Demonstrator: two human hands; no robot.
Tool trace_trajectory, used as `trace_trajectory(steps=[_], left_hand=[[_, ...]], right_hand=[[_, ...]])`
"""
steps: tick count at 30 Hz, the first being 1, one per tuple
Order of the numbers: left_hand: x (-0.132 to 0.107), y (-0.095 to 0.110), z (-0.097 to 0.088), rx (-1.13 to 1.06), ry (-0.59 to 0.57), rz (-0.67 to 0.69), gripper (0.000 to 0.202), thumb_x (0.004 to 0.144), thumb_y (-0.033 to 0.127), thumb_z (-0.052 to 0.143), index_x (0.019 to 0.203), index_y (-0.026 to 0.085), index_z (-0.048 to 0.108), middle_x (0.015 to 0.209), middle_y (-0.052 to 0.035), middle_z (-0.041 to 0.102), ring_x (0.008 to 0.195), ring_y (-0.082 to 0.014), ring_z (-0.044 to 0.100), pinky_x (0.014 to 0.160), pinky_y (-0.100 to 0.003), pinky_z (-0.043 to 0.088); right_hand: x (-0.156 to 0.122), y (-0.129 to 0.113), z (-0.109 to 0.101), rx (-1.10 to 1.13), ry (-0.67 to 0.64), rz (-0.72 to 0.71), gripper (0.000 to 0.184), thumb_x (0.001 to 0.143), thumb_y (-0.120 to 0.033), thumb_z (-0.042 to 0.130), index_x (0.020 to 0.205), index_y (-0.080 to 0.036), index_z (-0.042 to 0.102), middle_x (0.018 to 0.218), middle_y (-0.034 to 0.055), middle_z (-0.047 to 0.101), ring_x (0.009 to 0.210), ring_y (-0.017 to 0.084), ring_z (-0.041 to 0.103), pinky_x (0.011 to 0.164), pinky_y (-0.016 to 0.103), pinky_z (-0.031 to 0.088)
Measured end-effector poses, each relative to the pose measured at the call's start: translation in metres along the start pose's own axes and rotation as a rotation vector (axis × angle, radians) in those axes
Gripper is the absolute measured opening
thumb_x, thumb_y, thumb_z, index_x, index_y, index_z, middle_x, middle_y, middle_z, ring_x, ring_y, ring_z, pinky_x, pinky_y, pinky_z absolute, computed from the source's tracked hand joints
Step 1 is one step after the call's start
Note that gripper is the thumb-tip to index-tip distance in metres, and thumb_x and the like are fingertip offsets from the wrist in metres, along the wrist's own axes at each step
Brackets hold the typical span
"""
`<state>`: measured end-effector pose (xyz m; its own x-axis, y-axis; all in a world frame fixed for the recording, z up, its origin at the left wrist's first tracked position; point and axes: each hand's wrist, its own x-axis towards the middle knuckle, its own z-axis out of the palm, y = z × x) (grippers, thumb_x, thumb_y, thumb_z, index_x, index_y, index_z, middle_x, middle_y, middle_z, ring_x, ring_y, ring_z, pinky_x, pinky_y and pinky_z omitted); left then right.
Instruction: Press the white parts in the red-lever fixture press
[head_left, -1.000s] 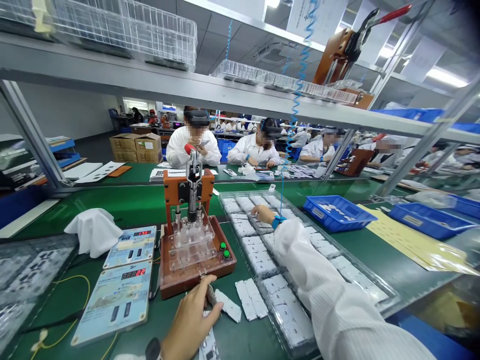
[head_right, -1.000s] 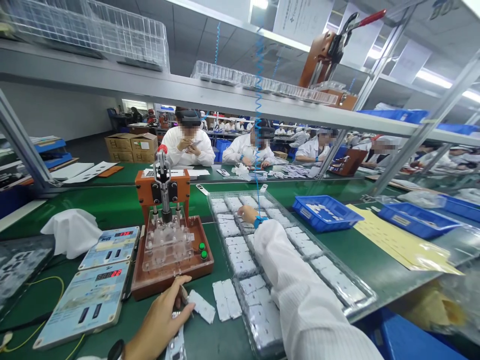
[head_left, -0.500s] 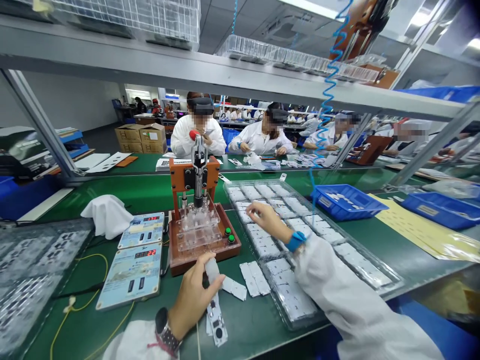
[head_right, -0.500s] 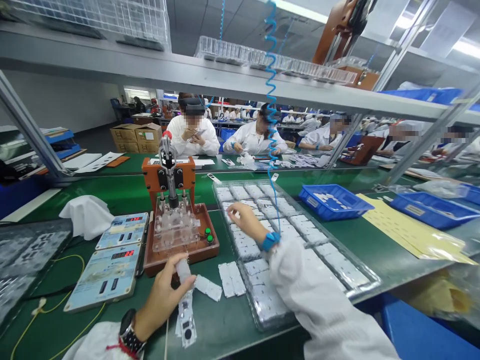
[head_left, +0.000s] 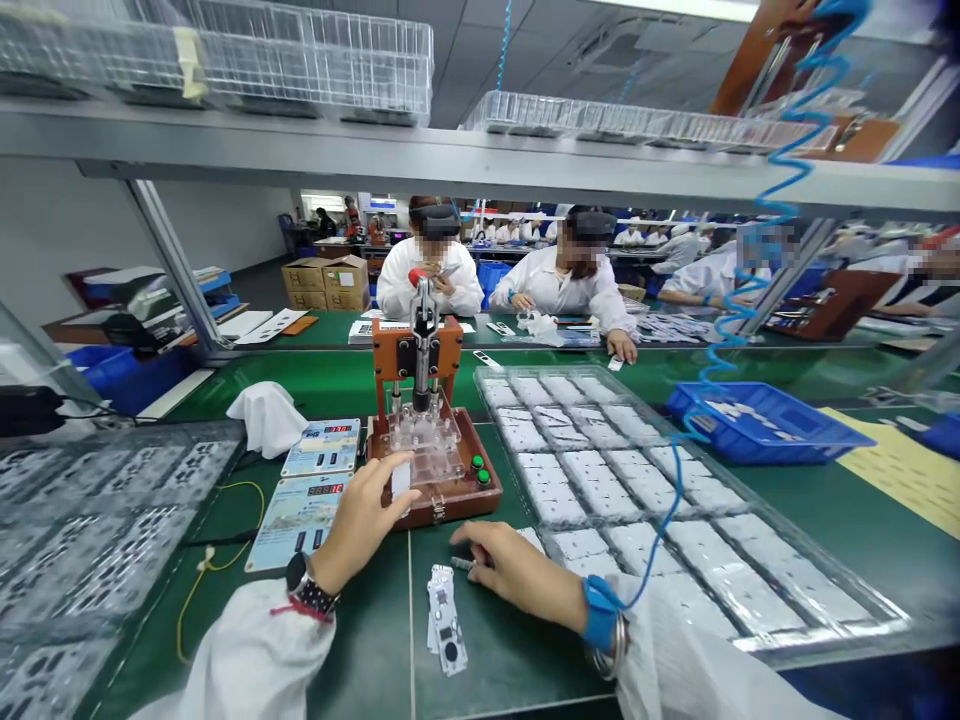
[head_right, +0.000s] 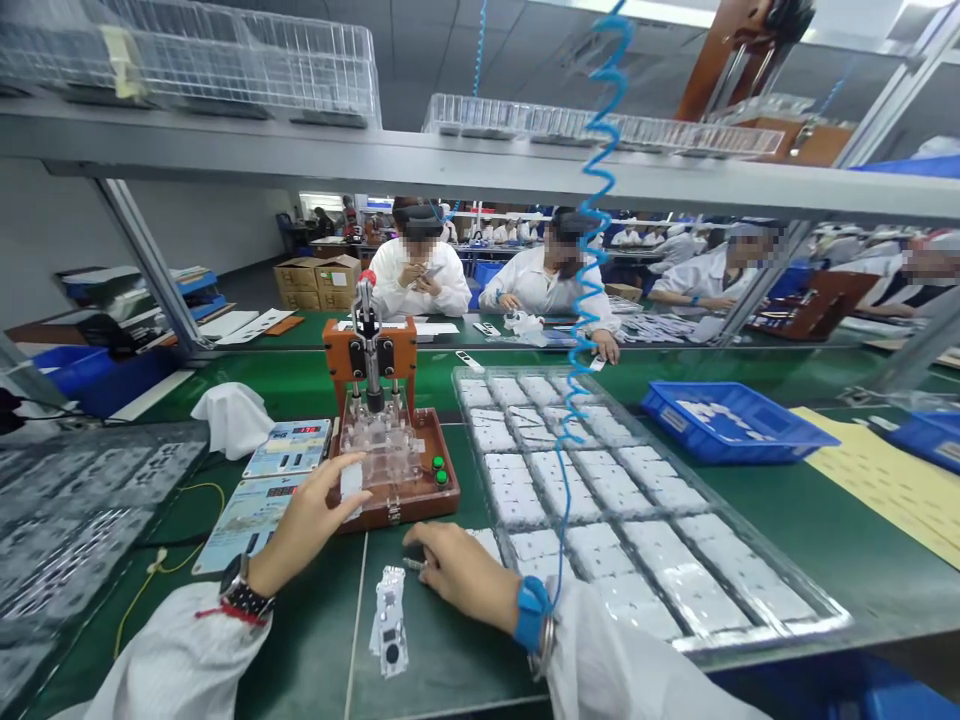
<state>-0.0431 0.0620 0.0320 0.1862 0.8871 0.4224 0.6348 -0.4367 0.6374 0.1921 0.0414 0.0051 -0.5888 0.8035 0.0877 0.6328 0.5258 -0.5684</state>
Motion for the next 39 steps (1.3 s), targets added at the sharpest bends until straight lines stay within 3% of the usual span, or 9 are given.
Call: trace_trajectory(steps=[3,5,9,12,16,21,26,32,39], left_hand=[[0.002,-0.006,-0.004,0.004,-0.064,-0.002,0.035,0.083,0.035,0.059,0.117,0.027,0.057,0.108,-0.0036,0.062,0.100,-0.0241,0.054,0.089,-0.037,0.041],[0.001,-0.009,-0.006,-0.032,-0.089,0.012,0.034,0.081,0.035,0.062,0.114,0.027,0.059,0.110,-0.0033,0.061,0.105,-0.0246,0.051,0.092,-0.038,0.039],[0.003,-0.017,-0.009,-0.142,0.004,-0.030,0.031,0.086,0.035,0.054,0.113,0.021,0.058,0.116,-0.0060,0.060,0.106,-0.0233,0.053,0.091,-0.036,0.042],[0.018,-0.023,-0.012,-0.275,0.086,-0.095,0.037,0.087,0.040,0.047,0.113,0.015,0.056,0.107,-0.0083,0.063,0.096,-0.0220,0.059,0.081,-0.032,0.048],[0.047,-0.031,-0.010,-0.380,0.079,-0.124,0.045,0.083,0.044,0.051,0.115,0.013,0.053,0.100,-0.0089,0.065,0.090,-0.0222,0.063,0.074,-0.031,0.051],[0.065,-0.041,0.008,-0.292,0.096,-0.095,0.035,0.082,0.036,0.053,0.109,0.014,0.056,0.107,-0.0105,0.065,0.097,-0.0242,0.062,0.083,-0.035,0.049],[0.064,-0.041,0.021,-0.103,0.165,-0.118,0.026,0.083,0.028,0.054,0.106,0.017,0.061,0.107,-0.0090,0.063,0.104,-0.0266,0.054,0.094,-0.044,0.039],[0.057,-0.026,0.016,0.110,0.151,-0.139,0.020,0.082,0.023,0.055,0.099,0.019,0.066,0.097,-0.0084,0.059,0.102,-0.0308,0.047,0.093,-0.050,0.033],[0.047,-0.024,0.003,0.285,0.071,0.007,0.031,0.089,0.024,0.049,0.118,0.019,0.059,0.114,-0.0093,0.056,0.109,-0.0277,0.045,0.094,-0.044,0.036]], right_hand=[[0.009,-0.006,-0.021,0.288,0.006,0.042,0.024,0.072,-0.015,0.059,0.094,-0.025,0.062,0.064,-0.0025,0.052,0.057,0.015,0.053,0.051,0.028,0.045],[0.019,-0.006,-0.037,0.451,0.089,0.024,0.027,0.074,-0.022,0.060,0.101,-0.022,0.060,0.065,-0.0032,0.049,0.056,0.012,0.050,0.050,0.025,0.042],[0.052,0.003,-0.058,0.607,0.168,0.033,0.047,0.075,-0.038,0.064,0.115,-0.017,0.052,0.062,-0.0056,0.046,0.046,0.008,0.044,0.043,0.022,0.038],[0.081,0.012,-0.059,0.643,0.166,0.041,0.045,0.071,-0.043,0.065,0.104,-0.015,0.054,0.057,-0.0064,0.047,0.044,0.009,0.045,0.041,0.022,0.038],[0.110,0.022,-0.055,0.562,0.183,-0.049,0.036,0.068,-0.044,0.067,0.085,-0.014,0.059,0.065,-0.0010,0.054,0.057,0.012,0.052,0.054,0.026,0.044],[0.125,0.030,-0.060,0.492,0.179,-0.088,0.033,0.073,-0.045,0.062,0.082,-0.013,0.061,0.072,0.0034,0.060,0.063,0.014,0.053,0.059,0.027,0.044],[0.134,0.035,-0.053,0.402,0.236,-0.103,0.028,0.078,-0.040,0.058,0.088,-0.014,0.059,0.072,0.0018,0.059,0.062,0.014,0.052,0.058,0.027,0.043],[0.123,0.032,-0.045,0.258,0.348,-0.121,0.023,0.078,-0.030,0.063,0.096,-0.015,0.061,0.095,0.0091,0.063,0.090,0.023,0.055,0.083,0.038,0.044],[0.103,0.029,-0.051,0.050,0.161,-0.292,0.031,0.079,-0.033,0.067,0.107,-0.020,0.062,0.123,0.0106,0.056,0.118,0.027,0.046,0.100,0.044,0.036]])
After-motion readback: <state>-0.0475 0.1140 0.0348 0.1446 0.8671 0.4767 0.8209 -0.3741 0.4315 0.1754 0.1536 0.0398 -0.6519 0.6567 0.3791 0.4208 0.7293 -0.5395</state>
